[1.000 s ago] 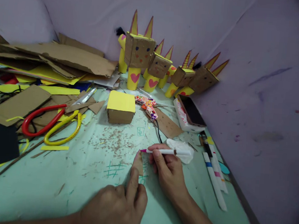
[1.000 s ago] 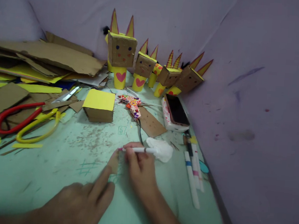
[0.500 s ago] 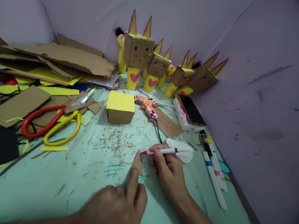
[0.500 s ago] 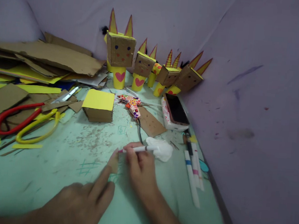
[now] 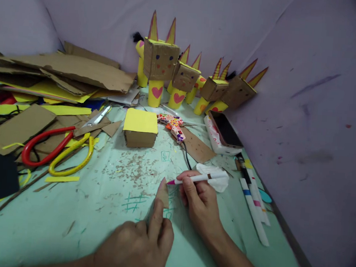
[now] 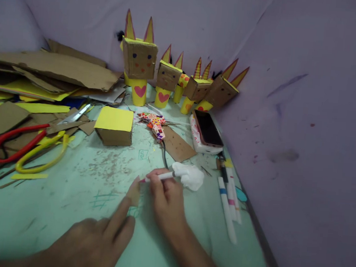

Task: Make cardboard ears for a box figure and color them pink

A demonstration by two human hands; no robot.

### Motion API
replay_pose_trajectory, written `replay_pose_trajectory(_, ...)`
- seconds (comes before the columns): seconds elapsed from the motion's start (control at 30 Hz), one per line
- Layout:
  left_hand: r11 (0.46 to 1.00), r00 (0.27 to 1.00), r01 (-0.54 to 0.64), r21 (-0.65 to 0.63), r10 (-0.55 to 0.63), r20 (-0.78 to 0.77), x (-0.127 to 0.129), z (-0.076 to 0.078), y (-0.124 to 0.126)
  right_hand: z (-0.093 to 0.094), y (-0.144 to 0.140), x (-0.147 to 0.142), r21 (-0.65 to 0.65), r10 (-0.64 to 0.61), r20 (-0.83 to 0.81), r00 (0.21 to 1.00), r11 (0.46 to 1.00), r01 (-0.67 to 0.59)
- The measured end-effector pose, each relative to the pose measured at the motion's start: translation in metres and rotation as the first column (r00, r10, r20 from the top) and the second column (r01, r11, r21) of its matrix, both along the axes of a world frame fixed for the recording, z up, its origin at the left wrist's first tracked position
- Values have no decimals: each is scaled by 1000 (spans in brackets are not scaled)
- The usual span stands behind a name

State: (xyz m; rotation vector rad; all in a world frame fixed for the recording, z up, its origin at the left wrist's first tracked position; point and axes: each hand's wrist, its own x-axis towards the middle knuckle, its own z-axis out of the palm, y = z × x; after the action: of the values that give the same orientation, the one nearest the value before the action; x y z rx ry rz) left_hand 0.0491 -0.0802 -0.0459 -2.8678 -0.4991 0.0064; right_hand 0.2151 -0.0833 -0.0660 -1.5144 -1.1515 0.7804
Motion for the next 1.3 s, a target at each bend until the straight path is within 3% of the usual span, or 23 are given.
replay_pose_trajectory(0.17, 1000, 999, -19, -11, 18, -41, 0, 3, -1, 1, 3, -1, -7, 28, -46, 999, 1000, -28)
replay_pose_trajectory(0.43, 1000, 996, 9, 15, -10, 83, -1, -5, 1, -1, 0, 1, 8, 2, 1, 1000, 1000, -2)
replay_pose_trajectory(0.7, 1000, 1000, 3, -16, -4, -14, -2, -2, 0, 2, 2, 0, -11, 44, 25, 999, 999, -44)
replay_pose_trajectory(0.87, 1000, 1000, -6, -8, 6, 7, -3, -7, -1, -2, -1, 2, 0, -16, 13, 1000, 1000, 16)
replay_pose_trajectory(1.0, 1000, 999, 9, 20, -10, 34, -2, -12, 0, -1, 0, 1, -8, 31, 20, 999, 999, -31)
replay_pose_trajectory(1.3, 1000, 997, 15, 20, -16, 70, -2, -5, 1, 2, -1, 1, -9, 12, 43, 999, 1000, -12)
